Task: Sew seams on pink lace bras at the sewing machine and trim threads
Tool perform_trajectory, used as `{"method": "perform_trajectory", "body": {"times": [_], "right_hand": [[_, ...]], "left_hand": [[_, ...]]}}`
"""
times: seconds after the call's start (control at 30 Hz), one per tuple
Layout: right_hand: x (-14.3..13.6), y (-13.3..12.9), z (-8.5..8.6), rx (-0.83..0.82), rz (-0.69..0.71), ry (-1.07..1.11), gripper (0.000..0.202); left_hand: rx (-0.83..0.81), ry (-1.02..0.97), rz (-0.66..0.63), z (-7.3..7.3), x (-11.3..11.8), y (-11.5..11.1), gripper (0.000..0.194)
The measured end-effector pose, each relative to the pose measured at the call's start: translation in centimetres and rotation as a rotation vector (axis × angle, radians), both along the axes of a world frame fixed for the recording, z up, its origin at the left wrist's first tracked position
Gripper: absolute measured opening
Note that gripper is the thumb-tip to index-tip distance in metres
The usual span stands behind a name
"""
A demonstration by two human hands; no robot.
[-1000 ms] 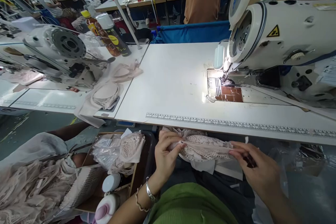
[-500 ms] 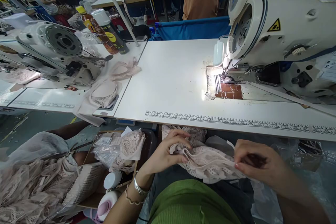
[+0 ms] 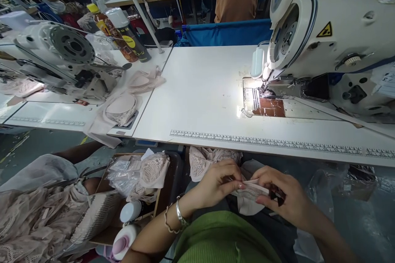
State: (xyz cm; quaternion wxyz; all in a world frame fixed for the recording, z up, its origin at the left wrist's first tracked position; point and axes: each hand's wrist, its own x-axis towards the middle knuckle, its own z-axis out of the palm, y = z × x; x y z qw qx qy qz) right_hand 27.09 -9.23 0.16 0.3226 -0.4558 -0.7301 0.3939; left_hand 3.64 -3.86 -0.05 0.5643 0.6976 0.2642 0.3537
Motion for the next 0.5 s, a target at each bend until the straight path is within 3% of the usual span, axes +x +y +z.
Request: {"method": "perform_trajectory", "body": {"times": [0.17, 0.37, 0.5], "right_hand": [[-0.3, 0.5, 0.9, 0.022, -0.035, 0.142, 0.017], [-0.9, 0.8, 1.4, -0.072, -0.181, 0.249, 0.025], [-1.0, 0.6, 1.1, -0.140, -0.221, 0.295, 0.031]], "left_hand": [[-0.028, -0.022, -0.009, 0.2, 0.1, 0.2, 0.027], [-0.317, -0.017, -0.046, 0.1, 0.2, -0.6, 0.031], [-0.400, -0.023, -0.058, 0.0, 0.3, -0.7, 0.034]]}}
